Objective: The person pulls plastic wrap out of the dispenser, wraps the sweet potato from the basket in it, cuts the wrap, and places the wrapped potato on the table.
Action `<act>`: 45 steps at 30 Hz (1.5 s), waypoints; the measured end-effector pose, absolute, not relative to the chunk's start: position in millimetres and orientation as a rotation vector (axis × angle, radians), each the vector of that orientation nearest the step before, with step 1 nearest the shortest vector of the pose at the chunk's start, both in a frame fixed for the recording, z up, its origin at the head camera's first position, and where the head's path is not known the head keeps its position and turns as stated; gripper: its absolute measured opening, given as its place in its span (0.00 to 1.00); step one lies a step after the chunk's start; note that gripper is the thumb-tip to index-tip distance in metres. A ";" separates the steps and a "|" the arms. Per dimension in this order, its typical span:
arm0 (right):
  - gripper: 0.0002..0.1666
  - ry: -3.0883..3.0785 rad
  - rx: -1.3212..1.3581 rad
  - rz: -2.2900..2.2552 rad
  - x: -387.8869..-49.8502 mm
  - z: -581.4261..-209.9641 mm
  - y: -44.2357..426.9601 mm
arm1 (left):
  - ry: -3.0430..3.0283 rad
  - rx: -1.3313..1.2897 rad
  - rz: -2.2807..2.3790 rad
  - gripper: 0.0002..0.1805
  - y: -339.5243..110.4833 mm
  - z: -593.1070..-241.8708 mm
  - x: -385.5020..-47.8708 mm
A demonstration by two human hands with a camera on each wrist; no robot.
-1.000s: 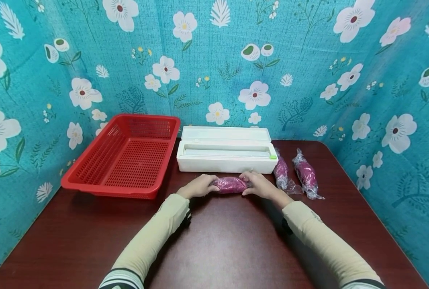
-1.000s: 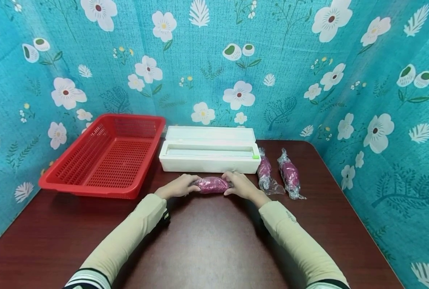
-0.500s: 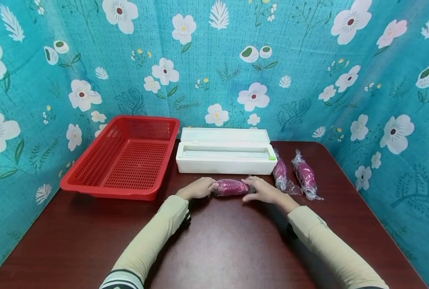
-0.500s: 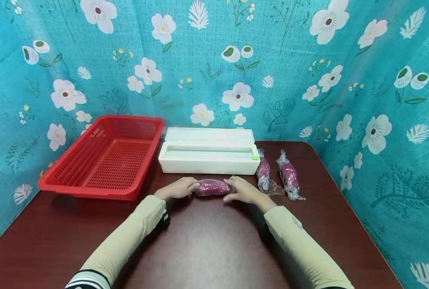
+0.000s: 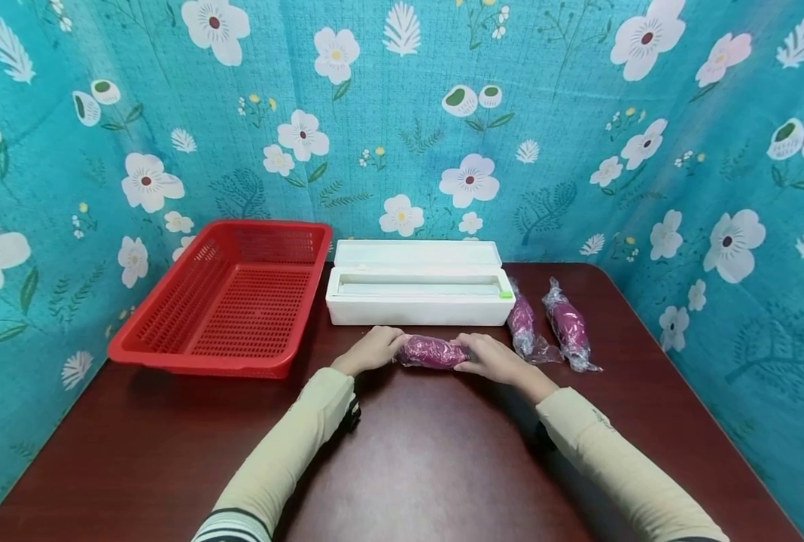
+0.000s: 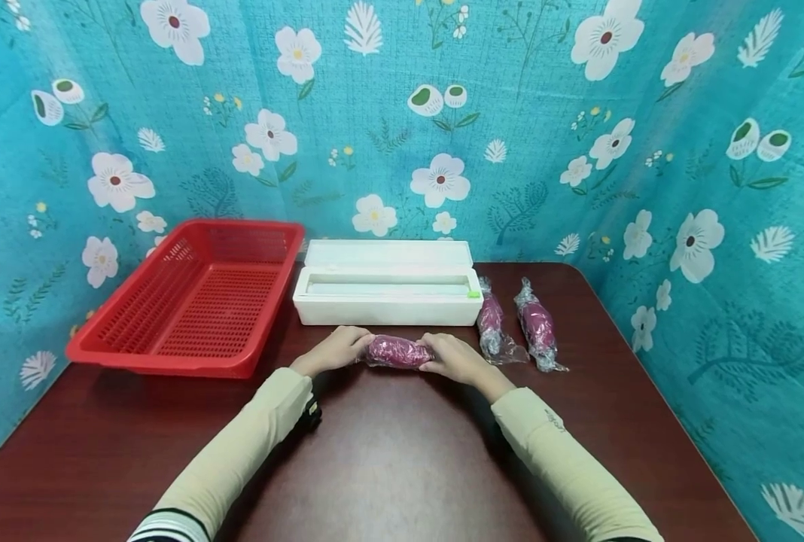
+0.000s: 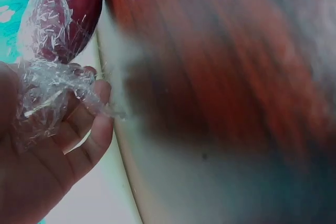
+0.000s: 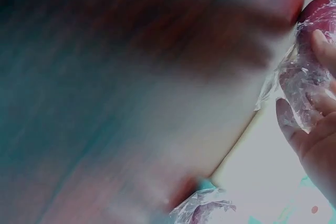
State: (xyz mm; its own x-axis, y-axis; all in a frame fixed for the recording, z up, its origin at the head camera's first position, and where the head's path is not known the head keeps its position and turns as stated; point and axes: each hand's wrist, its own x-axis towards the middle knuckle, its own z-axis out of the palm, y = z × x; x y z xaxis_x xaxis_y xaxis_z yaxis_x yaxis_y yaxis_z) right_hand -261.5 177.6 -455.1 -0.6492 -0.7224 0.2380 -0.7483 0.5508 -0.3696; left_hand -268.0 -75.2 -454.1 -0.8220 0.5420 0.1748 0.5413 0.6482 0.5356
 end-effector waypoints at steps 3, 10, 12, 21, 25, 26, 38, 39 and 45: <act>0.19 -2.738 1.211 0.699 -258.1 -452.5 175.8 | 2.877 0.874 0.970 0.14 -74.2 -453.5 -268.7; 0.22 -2.683 1.063 0.753 -245.1 -448.9 185.5 | 2.940 0.708 1.146 0.22 -74.5 -449.5 -267.2; 0.25 -2.688 1.025 0.777 -238.9 -448.1 191.4 | 2.959 0.684 1.152 0.22 -75.1 -448.8 -265.6; 0.24 -2.697 0.613 0.737 -206.3 -445.3 217.0 | 2.966 0.614 1.182 0.19 -80.2 -450.3 -254.8; 0.21 -2.678 0.518 0.658 -197.0 -448.0 221.3 | 3.001 0.643 1.105 0.17 -82.0 -447.3 -251.9; 0.20 -2.680 0.495 0.639 -195.5 -447.9 221.6 | 3.010 0.651 1.080 0.16 -82.2 -446.6 -251.5; 0.23 -2.860 0.296 0.444 -190.8 -442.1 221.5 | 3.058 0.670 0.988 0.12 -83.2 -446.6 -249.1; 0.24 -2.874 0.287 0.421 -190.9 -442.1 221.5 | 3.058 0.668 0.979 0.12 -83.2 -446.5 -248.5; 0.36 -2.925 0.239 0.300 -190.4 -440.2 219.9 | 3.091 0.662 0.878 0.13 -82.7 -443.1 -243.0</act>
State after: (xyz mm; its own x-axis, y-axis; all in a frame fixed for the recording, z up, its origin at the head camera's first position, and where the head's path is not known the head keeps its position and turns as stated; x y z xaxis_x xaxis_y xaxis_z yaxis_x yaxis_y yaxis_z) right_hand -190.4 219.9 -440.2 -0.9688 -0.1396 0.2048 -0.1782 0.9666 -0.1844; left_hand -243.0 -82.7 -443.1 -0.9093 0.3413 0.2382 0.4156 0.7765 0.4736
